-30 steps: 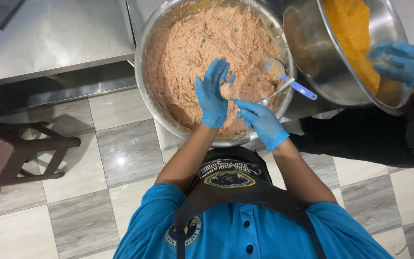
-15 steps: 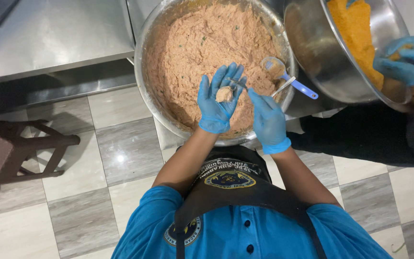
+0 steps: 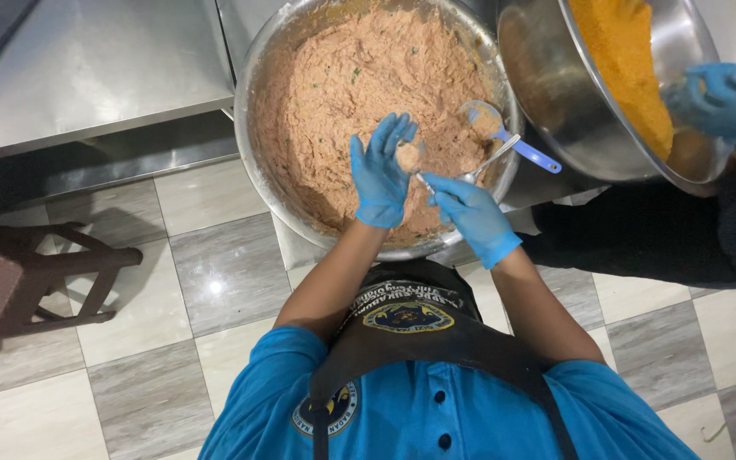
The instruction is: The person scoops a pink minced food mixture from a large metal basin with a spoon, forms it into balls between their gloved hands, and passes the balls to a coworker who coats them in an orange crumb mixture in a second basin. The person repeats this scooping and shaping cycle throughout the clip.
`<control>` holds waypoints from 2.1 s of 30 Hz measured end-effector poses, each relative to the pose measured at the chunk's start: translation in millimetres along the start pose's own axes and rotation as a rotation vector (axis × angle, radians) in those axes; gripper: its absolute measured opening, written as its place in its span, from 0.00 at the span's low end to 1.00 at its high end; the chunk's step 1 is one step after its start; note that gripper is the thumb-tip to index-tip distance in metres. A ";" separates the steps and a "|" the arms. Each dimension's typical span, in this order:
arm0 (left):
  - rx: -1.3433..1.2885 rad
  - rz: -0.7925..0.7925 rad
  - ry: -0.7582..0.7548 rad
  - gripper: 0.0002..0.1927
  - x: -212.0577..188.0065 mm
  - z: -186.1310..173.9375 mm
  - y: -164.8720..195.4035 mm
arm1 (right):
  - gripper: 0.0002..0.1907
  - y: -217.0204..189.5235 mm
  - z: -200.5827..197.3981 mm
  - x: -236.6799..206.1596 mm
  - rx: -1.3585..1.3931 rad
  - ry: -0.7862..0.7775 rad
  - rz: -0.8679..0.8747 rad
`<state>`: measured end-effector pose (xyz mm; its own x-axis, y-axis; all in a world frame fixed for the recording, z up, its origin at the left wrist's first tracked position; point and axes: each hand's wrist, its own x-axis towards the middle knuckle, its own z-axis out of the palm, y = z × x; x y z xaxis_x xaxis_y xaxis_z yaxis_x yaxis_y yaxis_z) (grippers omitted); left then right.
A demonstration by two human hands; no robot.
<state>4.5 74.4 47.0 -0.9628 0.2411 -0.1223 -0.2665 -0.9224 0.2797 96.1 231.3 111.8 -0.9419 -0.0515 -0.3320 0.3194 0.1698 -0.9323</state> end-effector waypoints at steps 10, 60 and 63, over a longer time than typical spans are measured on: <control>-0.429 -0.182 -0.020 0.35 -20.3 26.5 10.3 | 0.23 -34.6 10.5 -34.2 -0.991 0.406 -0.835; -0.431 -0.297 -0.013 0.35 1.1 87.4 -58.2 | 0.22 -84.1 -93.4 -67.7 -1.046 0.469 -0.778; -0.385 -0.249 -0.163 0.35 3.4 85.1 -56.5 | 0.20 -80.7 -91.0 -60.7 -0.913 0.453 -0.710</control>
<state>12.4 153.0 111.9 -0.8745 0.4846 0.0187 -0.4833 -0.8677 -0.1159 118.0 310.3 220.3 -0.8858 -0.0985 0.4534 -0.2940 0.8751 -0.3844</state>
